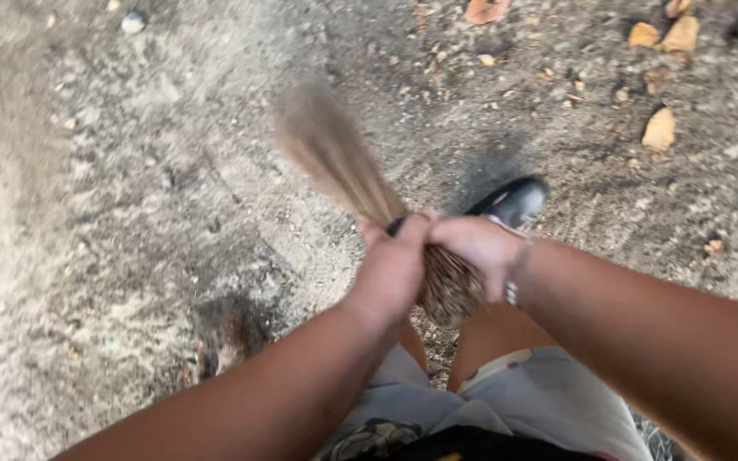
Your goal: The person sweeps the ground outdoors using a hand broom.
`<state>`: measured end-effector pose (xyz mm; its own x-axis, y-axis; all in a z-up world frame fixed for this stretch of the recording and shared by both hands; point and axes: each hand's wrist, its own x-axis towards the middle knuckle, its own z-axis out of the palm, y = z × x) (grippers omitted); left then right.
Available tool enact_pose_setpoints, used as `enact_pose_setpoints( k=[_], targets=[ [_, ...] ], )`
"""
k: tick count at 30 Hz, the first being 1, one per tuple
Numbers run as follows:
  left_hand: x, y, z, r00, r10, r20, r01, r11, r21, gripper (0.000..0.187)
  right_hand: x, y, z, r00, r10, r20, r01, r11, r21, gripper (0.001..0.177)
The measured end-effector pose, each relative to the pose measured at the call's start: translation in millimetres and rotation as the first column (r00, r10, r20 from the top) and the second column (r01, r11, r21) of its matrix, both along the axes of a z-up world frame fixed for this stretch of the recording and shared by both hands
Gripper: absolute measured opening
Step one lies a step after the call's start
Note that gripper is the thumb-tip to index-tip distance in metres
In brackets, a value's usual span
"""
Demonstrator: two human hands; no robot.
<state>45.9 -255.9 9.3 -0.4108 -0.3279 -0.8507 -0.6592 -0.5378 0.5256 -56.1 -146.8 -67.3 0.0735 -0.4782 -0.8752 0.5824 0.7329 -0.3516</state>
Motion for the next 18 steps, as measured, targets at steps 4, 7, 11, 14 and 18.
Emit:
enact_pose_setpoints(
  k=[4,7,11,14,18],
  targets=[
    [-19.3,-26.0,-32.8,0.968,0.187,0.170,-0.215,0.963,0.163,0.071,-14.2,-39.1,-35.6,0.846,-0.098,0.525,0.069,0.995,0.075,0.047],
    [-71.2,-13.8,-67.9,0.988,0.116,0.102,-0.146,0.922,0.359,0.045,-53.8,-18.2,-35.5,0.926,-0.223,0.305,0.187,0.972,0.145,0.035],
    [-167.6,66.3,-87.4,0.997,0.012,-0.080,0.031,0.857,0.514,0.034,-105.7,68.0,7.1,0.718,-0.654,0.239,0.627,0.756,0.188,0.035],
    [-211.4,102.0,-74.3,0.946,-0.212,-0.244,0.274,0.926,0.258,0.053,-142.0,100.8,45.8,0.663,-0.749,0.000,0.738,0.653,0.172,0.031],
    [-231.8,105.6,-36.3,0.815,-0.345,-0.465,0.373,0.927,-0.034,0.081,-150.4,106.0,83.0,0.559,-0.797,-0.227,0.798,0.592,-0.111,0.040]
  ],
)
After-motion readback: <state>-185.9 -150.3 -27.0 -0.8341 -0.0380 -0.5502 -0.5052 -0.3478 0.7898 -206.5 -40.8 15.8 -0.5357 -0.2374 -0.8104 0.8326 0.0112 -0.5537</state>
